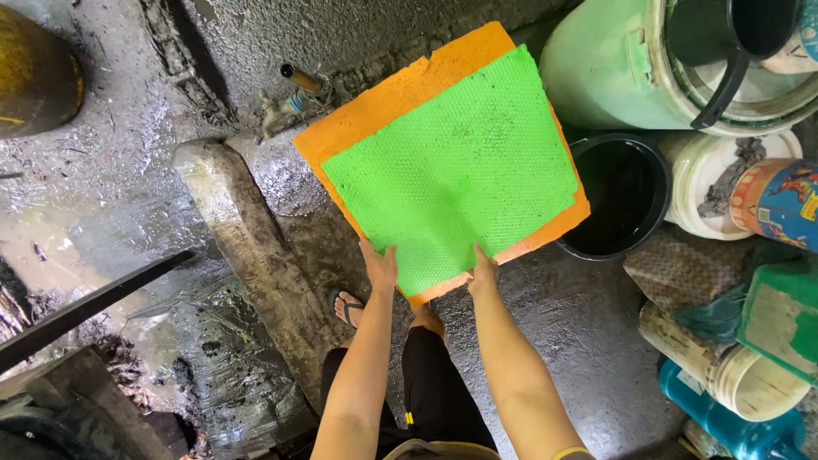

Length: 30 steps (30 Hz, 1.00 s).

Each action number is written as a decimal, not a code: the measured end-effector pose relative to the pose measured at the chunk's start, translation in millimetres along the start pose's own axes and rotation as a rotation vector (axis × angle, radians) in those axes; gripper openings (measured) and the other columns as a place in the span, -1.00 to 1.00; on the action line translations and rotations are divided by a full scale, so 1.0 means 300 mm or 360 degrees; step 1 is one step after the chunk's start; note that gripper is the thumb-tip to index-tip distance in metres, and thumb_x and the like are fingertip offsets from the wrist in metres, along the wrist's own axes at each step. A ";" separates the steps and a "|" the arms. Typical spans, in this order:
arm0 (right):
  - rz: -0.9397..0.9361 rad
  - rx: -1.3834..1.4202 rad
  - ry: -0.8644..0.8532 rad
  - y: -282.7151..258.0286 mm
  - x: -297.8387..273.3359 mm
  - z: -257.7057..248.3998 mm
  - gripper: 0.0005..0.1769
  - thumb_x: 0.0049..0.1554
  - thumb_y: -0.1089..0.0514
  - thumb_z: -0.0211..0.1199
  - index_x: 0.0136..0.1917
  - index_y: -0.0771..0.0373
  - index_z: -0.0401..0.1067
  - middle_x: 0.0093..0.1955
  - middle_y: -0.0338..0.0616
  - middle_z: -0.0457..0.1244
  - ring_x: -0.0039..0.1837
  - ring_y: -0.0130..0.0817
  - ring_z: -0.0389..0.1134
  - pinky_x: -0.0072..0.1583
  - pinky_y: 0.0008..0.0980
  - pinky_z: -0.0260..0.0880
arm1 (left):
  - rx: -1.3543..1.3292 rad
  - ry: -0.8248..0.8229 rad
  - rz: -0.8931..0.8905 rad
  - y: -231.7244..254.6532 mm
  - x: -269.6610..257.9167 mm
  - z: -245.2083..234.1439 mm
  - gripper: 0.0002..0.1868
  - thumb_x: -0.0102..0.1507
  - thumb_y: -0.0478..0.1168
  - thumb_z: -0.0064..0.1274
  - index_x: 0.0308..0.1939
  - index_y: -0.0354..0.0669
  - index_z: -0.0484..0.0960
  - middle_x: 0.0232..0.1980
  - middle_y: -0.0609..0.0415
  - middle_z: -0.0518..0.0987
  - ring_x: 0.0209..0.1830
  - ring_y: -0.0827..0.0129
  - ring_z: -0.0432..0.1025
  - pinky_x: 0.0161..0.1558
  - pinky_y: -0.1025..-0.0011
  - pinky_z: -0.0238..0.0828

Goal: Washing and scrubbing plastic and foam mats in a large metal basin with water and a scrub brush.

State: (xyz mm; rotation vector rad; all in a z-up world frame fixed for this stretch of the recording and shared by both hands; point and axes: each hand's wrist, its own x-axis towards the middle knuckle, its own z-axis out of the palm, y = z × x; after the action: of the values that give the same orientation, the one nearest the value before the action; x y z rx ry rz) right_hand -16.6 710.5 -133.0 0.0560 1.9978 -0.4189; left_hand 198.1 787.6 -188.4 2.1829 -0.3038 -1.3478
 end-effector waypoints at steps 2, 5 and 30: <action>-0.0045 0.0044 -0.0003 0.009 -0.012 -0.038 -0.35 0.15 -0.14 0.31 0.40 0.12 0.24 0.27 -0.04 0.25 0.12 -0.19 0.30 0.04 -0.15 0.21 | -0.0003 0.0054 -0.0089 0.085 -0.039 -0.040 0.00 0.29 -0.08 0.08 0.62 -0.29 -0.19 0.66 -0.24 -0.06 0.65 -0.02 -0.09 0.55 0.21 -0.09; -0.0106 0.0146 -0.0225 0.007 -0.094 -0.109 -0.42 0.19 -0.15 0.30 0.34 0.16 0.29 0.09 -0.06 0.34 -0.06 -0.25 0.34 -0.15 -0.26 0.23 | 0.0003 0.0172 -0.0180 0.156 -0.098 -0.097 0.01 0.24 -0.05 0.17 0.59 -0.33 -0.07 0.61 -0.26 0.09 0.59 -0.03 0.07 0.53 0.18 -0.01; -0.0382 0.0814 -0.2065 -0.266 -0.875 -0.247 -0.47 0.40 -0.20 -0.19 0.45 0.15 0.14 0.36 -0.11 0.16 0.32 -0.13 0.20 0.28 -0.10 0.29 | -0.1045 -0.0169 0.0947 0.544 -0.980 -1.157 -0.84 0.26 -0.21 0.27 -0.13 -0.18 0.74 -0.03 0.02 0.75 0.00 0.29 0.63 0.16 0.07 0.58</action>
State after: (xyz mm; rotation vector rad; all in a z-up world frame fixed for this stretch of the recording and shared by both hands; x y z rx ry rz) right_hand 20.5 696.9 148.5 -0.1160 0.5943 -0.8378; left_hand 379.0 904.8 244.2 1.3364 -0.4339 -1.0261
